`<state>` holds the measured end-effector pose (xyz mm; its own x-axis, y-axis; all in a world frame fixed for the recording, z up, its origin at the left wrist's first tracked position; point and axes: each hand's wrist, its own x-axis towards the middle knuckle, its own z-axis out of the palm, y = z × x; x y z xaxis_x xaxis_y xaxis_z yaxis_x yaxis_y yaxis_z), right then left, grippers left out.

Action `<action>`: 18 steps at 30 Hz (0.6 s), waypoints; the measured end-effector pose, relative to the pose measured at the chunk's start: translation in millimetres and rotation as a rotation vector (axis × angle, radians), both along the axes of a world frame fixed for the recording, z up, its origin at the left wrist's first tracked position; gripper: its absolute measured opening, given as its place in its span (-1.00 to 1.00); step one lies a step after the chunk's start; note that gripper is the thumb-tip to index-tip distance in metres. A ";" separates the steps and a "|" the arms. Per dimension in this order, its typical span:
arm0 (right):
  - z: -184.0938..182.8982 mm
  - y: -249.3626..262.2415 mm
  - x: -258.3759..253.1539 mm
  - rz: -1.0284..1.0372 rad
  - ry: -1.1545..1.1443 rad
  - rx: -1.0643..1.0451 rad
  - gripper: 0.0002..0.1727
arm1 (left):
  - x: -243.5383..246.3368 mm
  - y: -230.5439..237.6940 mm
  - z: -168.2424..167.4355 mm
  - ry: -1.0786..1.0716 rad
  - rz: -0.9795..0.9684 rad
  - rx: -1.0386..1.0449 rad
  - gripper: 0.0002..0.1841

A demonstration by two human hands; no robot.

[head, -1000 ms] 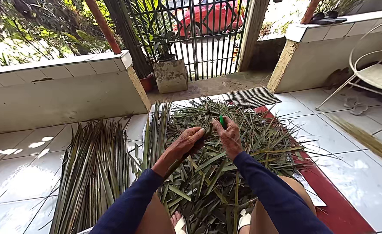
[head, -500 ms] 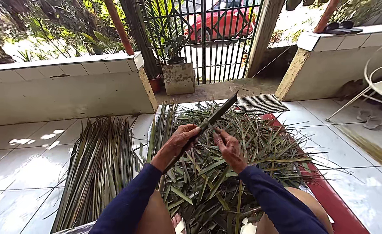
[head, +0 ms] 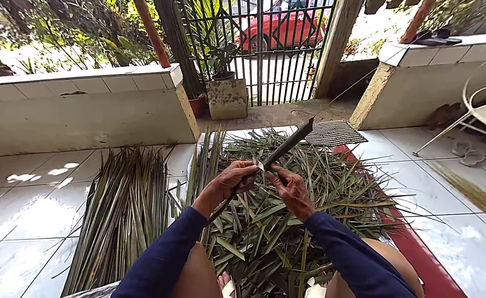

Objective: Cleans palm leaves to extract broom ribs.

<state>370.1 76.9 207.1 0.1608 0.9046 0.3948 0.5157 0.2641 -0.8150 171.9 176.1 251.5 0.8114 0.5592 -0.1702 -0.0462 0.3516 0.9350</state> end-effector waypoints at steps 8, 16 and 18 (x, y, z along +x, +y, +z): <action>-0.8 1.4 -5.5 -0.084 -0.054 0.004 -0.55 | -6.7 -0.6 2.2 0.028 -0.032 -0.016 -0.76; -0.9 0.6 -8.4 -0.206 -0.160 -0.011 -0.55 | -6.9 -2.1 1.6 0.086 0.002 0.017 -0.74; -1.4 0.6 -9.6 -0.242 -0.190 -0.015 -0.56 | -6.1 -3.0 1.7 0.106 0.022 0.029 -0.75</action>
<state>360.6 77.5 205.7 0.2964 0.8552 0.4251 0.7058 0.1037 -0.7008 165.8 173.2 253.2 0.7770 0.5829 -0.2378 0.0460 0.3241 0.9449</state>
